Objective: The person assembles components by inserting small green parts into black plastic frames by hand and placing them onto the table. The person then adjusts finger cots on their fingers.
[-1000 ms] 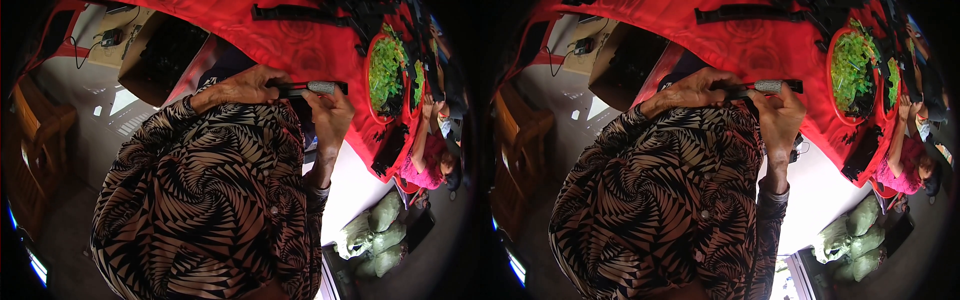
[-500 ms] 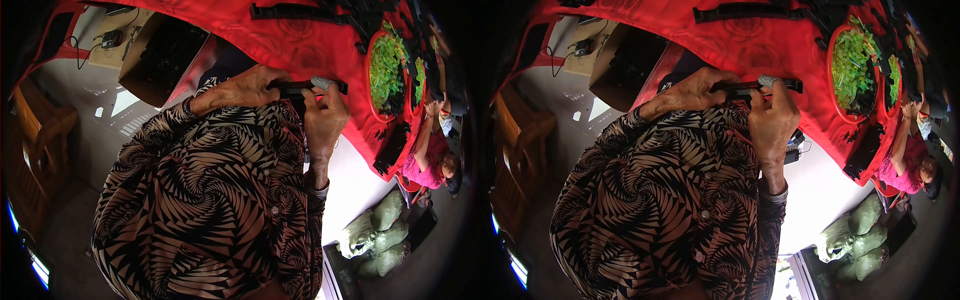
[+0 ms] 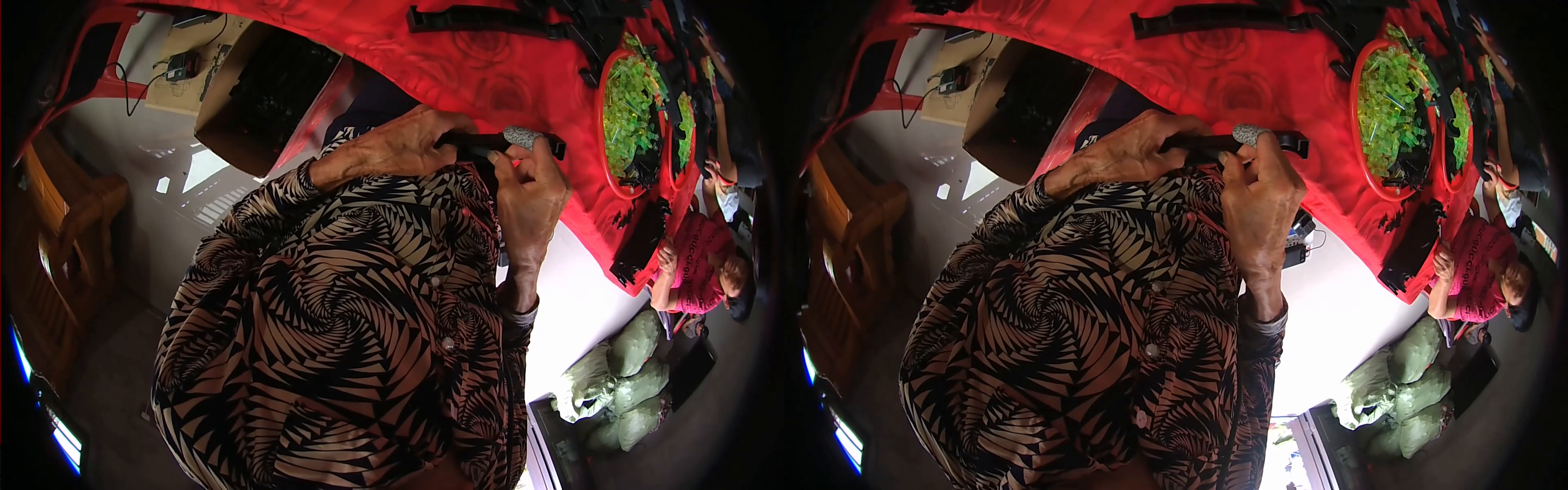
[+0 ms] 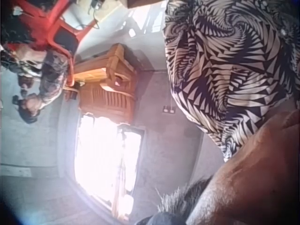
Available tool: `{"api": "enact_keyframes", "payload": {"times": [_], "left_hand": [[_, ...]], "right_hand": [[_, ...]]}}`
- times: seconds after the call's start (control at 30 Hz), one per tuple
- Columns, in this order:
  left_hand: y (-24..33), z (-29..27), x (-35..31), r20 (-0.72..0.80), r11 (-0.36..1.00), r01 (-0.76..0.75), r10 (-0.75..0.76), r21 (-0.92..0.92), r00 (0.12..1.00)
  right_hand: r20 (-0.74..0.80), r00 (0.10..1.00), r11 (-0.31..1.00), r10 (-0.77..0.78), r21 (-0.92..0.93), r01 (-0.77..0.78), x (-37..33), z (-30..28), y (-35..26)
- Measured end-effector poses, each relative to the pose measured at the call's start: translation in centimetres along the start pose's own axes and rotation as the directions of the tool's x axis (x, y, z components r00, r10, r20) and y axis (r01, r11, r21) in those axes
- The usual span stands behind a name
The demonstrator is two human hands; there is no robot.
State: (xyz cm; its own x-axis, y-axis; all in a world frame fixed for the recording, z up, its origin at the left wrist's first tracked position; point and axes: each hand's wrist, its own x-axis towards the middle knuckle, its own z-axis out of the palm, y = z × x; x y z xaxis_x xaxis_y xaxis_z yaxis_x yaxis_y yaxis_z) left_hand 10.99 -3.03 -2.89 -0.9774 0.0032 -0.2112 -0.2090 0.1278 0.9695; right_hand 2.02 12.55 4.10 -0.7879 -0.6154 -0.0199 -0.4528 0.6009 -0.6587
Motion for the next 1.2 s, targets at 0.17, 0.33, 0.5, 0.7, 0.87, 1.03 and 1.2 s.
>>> {"api": "enact_keyframes", "payload": {"times": [0.17, 0.33, 0.5, 0.7, 0.87, 1.03, 1.2], "left_hand": [[-0.9, 0.0, 0.3, 0.016, 0.999, -0.038, 0.038, -0.025, 0.999], [-0.7, 0.0, 0.1, -0.027, 0.984, -0.161, 0.160, -0.081, 0.987], [-0.6, -0.3, -0.1, 0.048, 0.994, -0.072, 0.076, -0.080, 0.996], [-0.4, -0.2, 0.1, 0.026, 0.997, -0.066, 0.067, -0.034, 0.997], [-1.0, 0.2, 0.3, -0.013, 0.991, -0.120, 0.120, 0.058, 0.993], [-0.9, 0.1, 0.7, -0.004, 0.979, -0.170, 0.172, 0.115, 0.985], [0.2, 0.3, 0.5, 0.059, 0.997, 0.013, -0.009, -0.072, 0.998]], "right_hand": [[0.035, 0.999, 0.999, 0.031, 0.005, -0.031, 0.3, 0.1, 0.1], [-0.021, 0.998, 0.997, -0.064, -0.046, 0.063, 0.2, 0.3, 0.7], [0.001, 0.999, 0.999, -0.042, -0.021, 0.042, 0.3, 0.1, 1.0], [-0.057, 0.996, 0.997, -0.075, -0.011, 0.075, -0.1, 0.6, 1.2], [-0.078, 0.997, 0.998, 0.022, 0.062, -0.018, -0.1, 1.0, 1.4], [-0.122, 0.991, 0.986, 0.056, 0.161, -0.036, 0.0, 1.4, 1.6], [-0.134, 0.985, 0.984, 0.109, 0.152, -0.088, -0.4, 1.3, 1.1]]}}
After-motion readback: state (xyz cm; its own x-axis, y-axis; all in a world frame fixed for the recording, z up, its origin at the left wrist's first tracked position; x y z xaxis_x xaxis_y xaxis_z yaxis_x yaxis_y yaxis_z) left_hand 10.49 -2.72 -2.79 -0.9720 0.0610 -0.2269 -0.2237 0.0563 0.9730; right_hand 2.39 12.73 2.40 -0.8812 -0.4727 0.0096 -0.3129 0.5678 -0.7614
